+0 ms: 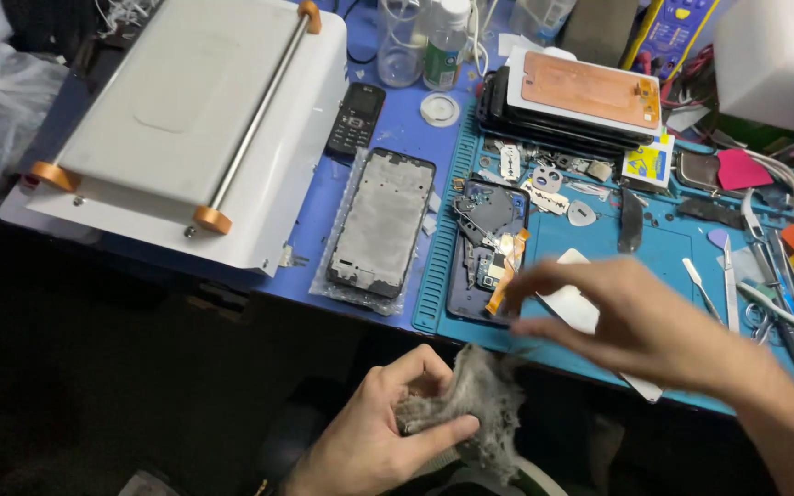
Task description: Cleaning and preparing a mobile phone screen on a heating platform during a remanufacturing process.
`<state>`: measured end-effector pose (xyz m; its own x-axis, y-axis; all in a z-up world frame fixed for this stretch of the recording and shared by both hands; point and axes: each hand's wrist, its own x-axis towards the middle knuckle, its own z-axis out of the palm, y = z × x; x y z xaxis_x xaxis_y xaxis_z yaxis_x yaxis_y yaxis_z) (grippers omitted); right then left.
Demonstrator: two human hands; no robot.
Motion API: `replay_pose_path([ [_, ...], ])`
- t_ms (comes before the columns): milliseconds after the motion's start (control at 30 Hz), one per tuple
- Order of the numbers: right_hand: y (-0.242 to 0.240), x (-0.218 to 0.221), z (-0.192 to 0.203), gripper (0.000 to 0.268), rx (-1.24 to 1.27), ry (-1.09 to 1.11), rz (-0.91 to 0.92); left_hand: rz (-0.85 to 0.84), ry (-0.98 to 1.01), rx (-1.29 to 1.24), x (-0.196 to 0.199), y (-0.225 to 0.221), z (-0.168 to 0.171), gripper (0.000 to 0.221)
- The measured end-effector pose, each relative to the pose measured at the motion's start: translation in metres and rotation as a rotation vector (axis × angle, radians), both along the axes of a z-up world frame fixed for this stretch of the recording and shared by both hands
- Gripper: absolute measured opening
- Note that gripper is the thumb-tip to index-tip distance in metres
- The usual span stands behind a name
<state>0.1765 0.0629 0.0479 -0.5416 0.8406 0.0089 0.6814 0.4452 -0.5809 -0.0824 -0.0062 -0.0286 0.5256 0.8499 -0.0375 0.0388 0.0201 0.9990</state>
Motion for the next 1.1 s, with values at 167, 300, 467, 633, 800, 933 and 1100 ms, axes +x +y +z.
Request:
replay_pose_path([
  [167,0.124,-0.045,0.034,0.048,0.494,0.206,0.067,0.172,-0.139,-0.023,-0.009,-0.006,-0.012,0.017],
  [300,0.240,-0.081,0.024,0.044,0.939,0.151,-0.059,0.359,-0.166,0.066,-0.021,-0.014,-0.026,0.015],
  [467,0.301,-0.102,-0.004,0.043,0.846,0.191,-0.156,0.553,-0.206,0.093,-0.038,-0.029,-0.029,0.017],
  [633,0.339,-0.043,-0.036,0.033,1.207,0.057,-0.142,0.630,-0.252,0.135,-0.043,-0.031,-0.021,0.036],
  [800,0.193,-0.035,-0.052,0.019,0.769,0.222,-0.132,0.623,-0.347,0.148,-0.040,-0.027,-0.001,0.038],
  [933,-0.033,-0.033,-0.007,0.057,0.369,0.345,-0.195,0.615,-0.307,0.248,-0.037,-0.025,0.005,0.043],
  [1100,-0.103,-0.042,-0.022,0.036,0.180,0.385,-0.049,0.558,-0.303,0.256,-0.024,-0.031,0.009,0.047],
])
